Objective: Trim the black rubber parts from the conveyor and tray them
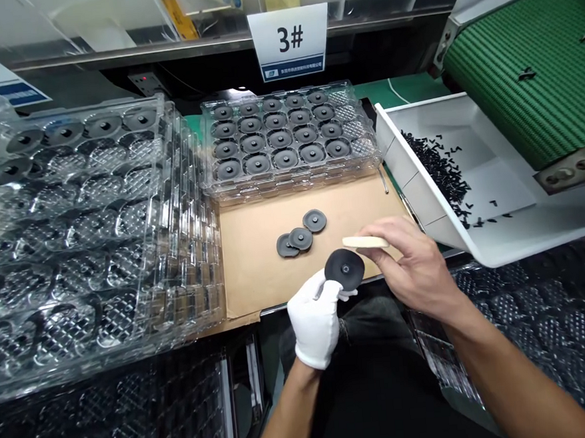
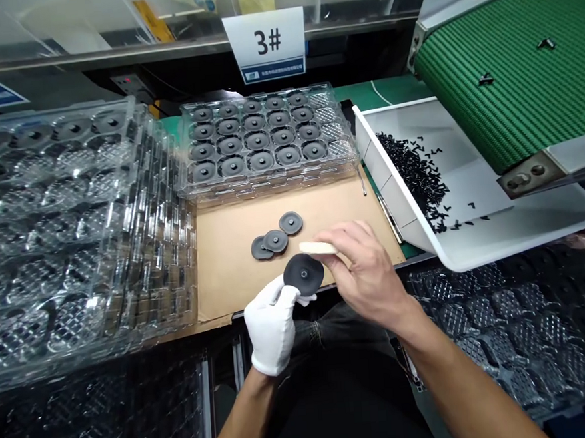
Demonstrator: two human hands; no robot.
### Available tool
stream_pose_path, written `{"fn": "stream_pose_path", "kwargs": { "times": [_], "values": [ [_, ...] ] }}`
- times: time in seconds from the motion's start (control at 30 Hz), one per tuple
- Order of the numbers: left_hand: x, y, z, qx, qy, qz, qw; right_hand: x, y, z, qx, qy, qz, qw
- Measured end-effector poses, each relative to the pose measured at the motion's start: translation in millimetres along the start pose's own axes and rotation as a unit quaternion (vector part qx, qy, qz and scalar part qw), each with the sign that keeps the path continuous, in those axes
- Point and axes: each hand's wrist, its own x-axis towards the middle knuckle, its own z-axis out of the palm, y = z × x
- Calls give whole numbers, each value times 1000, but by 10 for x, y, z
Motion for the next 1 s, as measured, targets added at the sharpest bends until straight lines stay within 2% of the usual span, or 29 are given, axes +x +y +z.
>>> {"fn": "stream_pose_path", "kwargs": {
  "times": [0.03, 0.17, 0.23, 0.33, 0.43, 0.63, 0.7, 0.83, 0.87, 1.0],
  "values": [
    [8, 11, -3, -10, -3, -3, 1000, 1, 8, -23, -6, -9, 2, 1000],
    [24, 19, -22, -6, -24, -5, 1000, 5, 7, -39, -23, -140, -49, 989],
    [18, 12, -29, 5, -28, -7, 1000, 6, 11, -21, -43, -156, -64, 985],
    [-4, 17, -25, 3, 0, -7, 1000, -19, 42, 3, -72, -122, -64, 988],
    [-23, 39, 5, -18, 25, 1, 1000, -89, 64, 32, -84, -56, -55, 993],
    [-16, 16, 86, -65, 61, 8, 996, -326, -24, 167, -108, 51, 12, 993],
    [-6, -14, 92, -57, 80, 21, 995, -403, -81, 192, -101, 56, 19, 993],
    [10, -83, 69, -17, 103, 37, 994, -477, -177, 151, 3, -33, 23, 999],
    [11, -93, 63, -9, 102, 38, 994, -471, -187, 132, 25, -36, 31, 999],
    [-5, -72, 71, -15, 84, 36, 996, -360, -174, 98, 4, 63, 51, 997]
  ]
}}
